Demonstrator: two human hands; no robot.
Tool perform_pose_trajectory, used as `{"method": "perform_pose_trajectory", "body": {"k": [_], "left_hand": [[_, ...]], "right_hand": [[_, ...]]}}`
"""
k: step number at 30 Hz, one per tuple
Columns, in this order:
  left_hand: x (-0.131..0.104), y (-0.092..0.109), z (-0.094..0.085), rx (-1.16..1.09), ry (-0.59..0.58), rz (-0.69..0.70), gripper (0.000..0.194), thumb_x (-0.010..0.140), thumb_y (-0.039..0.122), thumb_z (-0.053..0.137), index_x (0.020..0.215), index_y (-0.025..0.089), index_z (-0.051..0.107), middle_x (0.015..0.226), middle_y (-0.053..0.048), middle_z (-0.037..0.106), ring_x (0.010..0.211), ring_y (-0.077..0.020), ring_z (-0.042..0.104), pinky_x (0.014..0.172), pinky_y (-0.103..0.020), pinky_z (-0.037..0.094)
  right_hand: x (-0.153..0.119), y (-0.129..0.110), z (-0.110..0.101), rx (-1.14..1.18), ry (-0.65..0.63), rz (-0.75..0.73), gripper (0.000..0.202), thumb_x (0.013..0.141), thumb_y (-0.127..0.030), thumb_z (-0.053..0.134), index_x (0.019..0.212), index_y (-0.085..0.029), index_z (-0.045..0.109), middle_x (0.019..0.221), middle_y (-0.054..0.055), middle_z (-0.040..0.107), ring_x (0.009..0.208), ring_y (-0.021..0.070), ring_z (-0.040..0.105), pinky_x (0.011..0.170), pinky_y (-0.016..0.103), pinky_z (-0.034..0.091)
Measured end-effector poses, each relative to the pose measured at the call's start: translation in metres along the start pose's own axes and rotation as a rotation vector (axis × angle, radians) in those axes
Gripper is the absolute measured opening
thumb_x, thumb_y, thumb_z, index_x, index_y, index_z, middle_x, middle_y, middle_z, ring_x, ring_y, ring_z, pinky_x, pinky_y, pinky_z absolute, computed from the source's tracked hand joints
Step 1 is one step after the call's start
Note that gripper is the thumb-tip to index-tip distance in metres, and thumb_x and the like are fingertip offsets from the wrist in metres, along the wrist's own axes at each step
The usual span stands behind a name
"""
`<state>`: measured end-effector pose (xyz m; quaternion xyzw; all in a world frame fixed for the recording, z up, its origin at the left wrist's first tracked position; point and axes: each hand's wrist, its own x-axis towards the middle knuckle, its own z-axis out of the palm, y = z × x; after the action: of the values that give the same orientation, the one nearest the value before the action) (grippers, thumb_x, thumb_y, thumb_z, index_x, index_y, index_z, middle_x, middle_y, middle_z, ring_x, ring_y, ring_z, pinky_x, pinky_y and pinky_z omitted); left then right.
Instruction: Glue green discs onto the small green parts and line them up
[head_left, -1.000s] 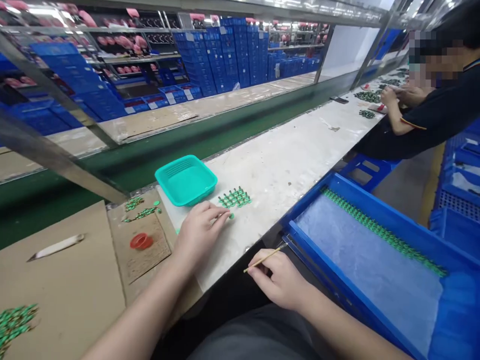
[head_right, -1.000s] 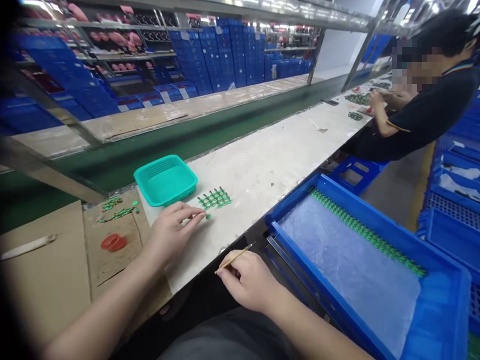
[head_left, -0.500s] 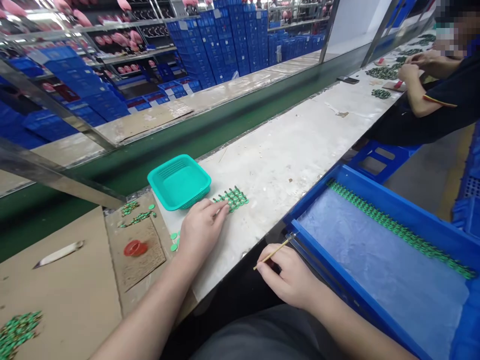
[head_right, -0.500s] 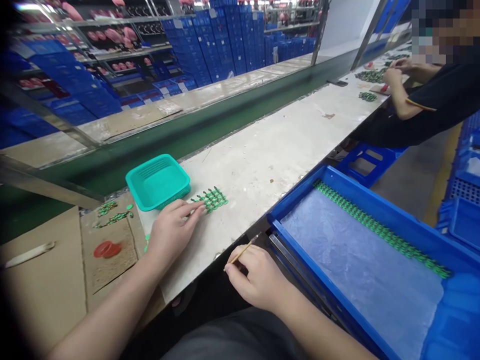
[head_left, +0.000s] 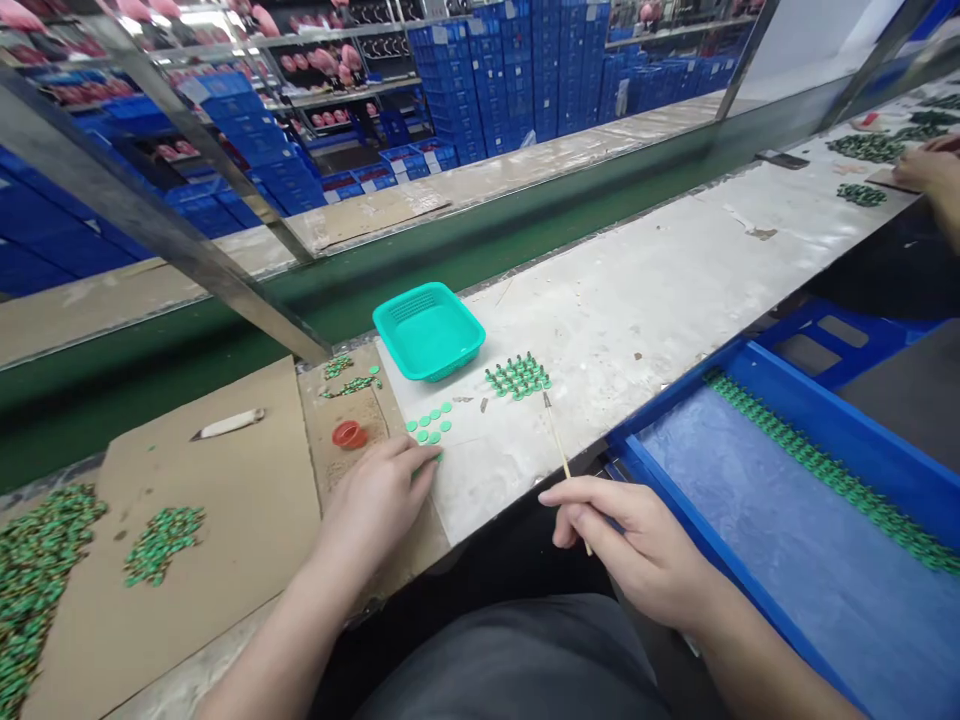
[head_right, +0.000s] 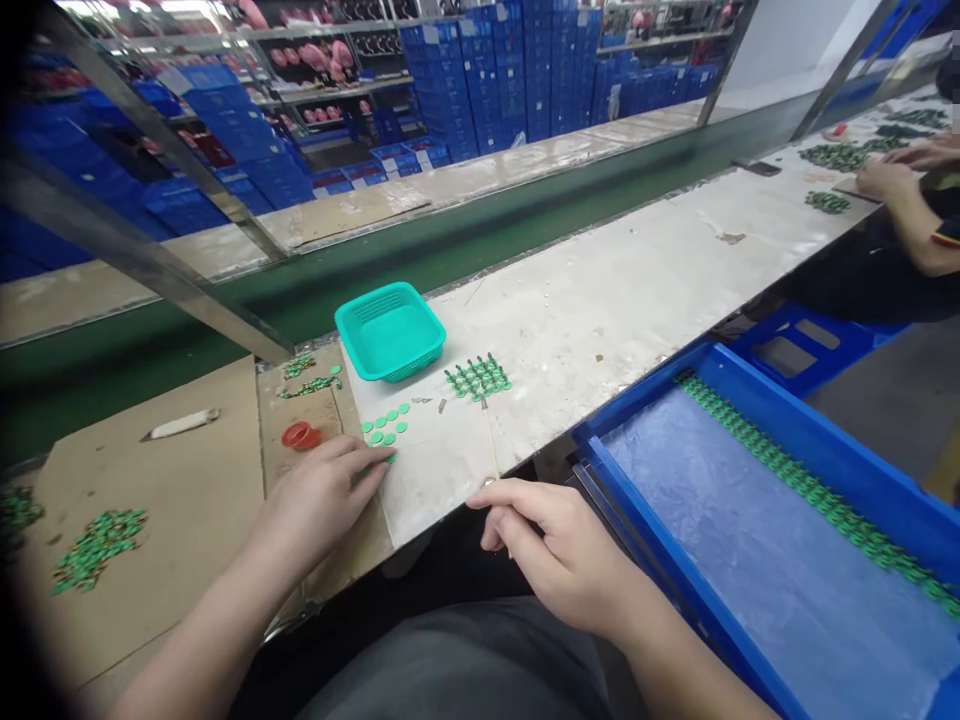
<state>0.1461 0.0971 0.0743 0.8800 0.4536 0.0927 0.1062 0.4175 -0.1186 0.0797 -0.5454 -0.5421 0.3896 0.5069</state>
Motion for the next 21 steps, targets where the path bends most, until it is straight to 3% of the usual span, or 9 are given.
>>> {"method": "perform_pose_trajectory", "body": {"k": [3,5,8,11,15,18,21], "left_hand": [[-0.003,-0.005,0.006,0.010,-0.006,0.036,0.036,0.106,0.042,0.057,0.114,0.032,0.090,0.115,-0.009,0.084,0.112,-0.0319,0.079,0.093,-0.043,0.064],[-0.006,-0.011,0.004,0.009,-0.001,0.043,0.035,0.106,0.041,0.058,0.119,0.033,0.089,0.119,-0.008,0.084,0.114,-0.0310,0.080,0.094,-0.042,0.064],[-0.014,-0.023,-0.001,0.013,0.018,0.025,0.038,0.105,0.037,0.056,0.126,0.033,0.088,0.120,-0.007,0.084,0.110,-0.0302,0.080,0.090,-0.041,0.063],[-0.025,-0.031,-0.001,0.004,0.017,0.034,0.038,0.106,0.037,0.054,0.124,0.034,0.088,0.114,-0.005,0.083,0.105,-0.0280,0.081,0.086,-0.039,0.063],[-0.049,-0.037,0.004,0.001,0.068,0.013,0.031,0.109,0.045,0.057,0.106,0.030,0.083,0.108,-0.007,0.080,0.104,-0.0296,0.079,0.083,-0.041,0.060],[-0.075,-0.042,0.006,0.005,0.145,-0.046,0.041,0.115,0.053,0.054,0.094,0.026,0.076,0.097,-0.009,0.074,0.095,-0.0305,0.075,0.078,-0.042,0.057],[-0.091,-0.048,0.006,-0.033,0.177,-0.036,0.041,0.118,0.052,0.051,0.110,0.026,0.081,0.102,-0.007,0.076,0.098,-0.0269,0.075,0.085,-0.041,0.059]], "right_hand": [[-0.002,-0.015,0.000,0.150,-0.045,-0.086,0.036,0.120,-0.024,0.057,0.138,-0.033,0.087,0.130,0.003,0.094,0.118,0.0195,0.091,0.103,0.030,0.072],[-0.001,-0.025,0.002,0.156,-0.063,-0.136,0.040,0.115,-0.018,0.064,0.142,-0.038,0.085,0.138,0.001,0.092,0.129,0.0189,0.089,0.113,0.029,0.070],[0.003,-0.035,0.010,0.066,0.006,-0.179,0.038,0.111,-0.012,0.072,0.132,-0.039,0.088,0.125,-0.003,0.095,0.114,0.0147,0.092,0.101,0.022,0.071],[0.011,-0.038,0.019,0.017,0.049,-0.234,0.030,0.116,-0.017,0.071,0.131,-0.037,0.088,0.103,-0.003,0.095,0.093,0.0131,0.091,0.088,0.021,0.071],[0.023,-0.035,0.031,-0.064,0.058,-0.308,0.023,0.120,-0.028,0.069,0.129,-0.033,0.090,0.078,-0.004,0.083,0.073,0.0119,0.080,0.075,0.023,0.064],[0.034,-0.031,0.042,-0.019,0.120,-0.250,0.026,0.123,-0.032,0.064,0.115,-0.029,0.089,0.079,-0.002,0.079,0.071,0.0122,0.076,0.070,0.024,0.062],[0.047,-0.027,0.059,0.068,0.170,-0.115,0.014,0.114,-0.031,0.078,0.101,-0.027,0.081,0.080,-0.002,0.076,0.069,0.0129,0.072,0.064,0.024,0.058]]}}
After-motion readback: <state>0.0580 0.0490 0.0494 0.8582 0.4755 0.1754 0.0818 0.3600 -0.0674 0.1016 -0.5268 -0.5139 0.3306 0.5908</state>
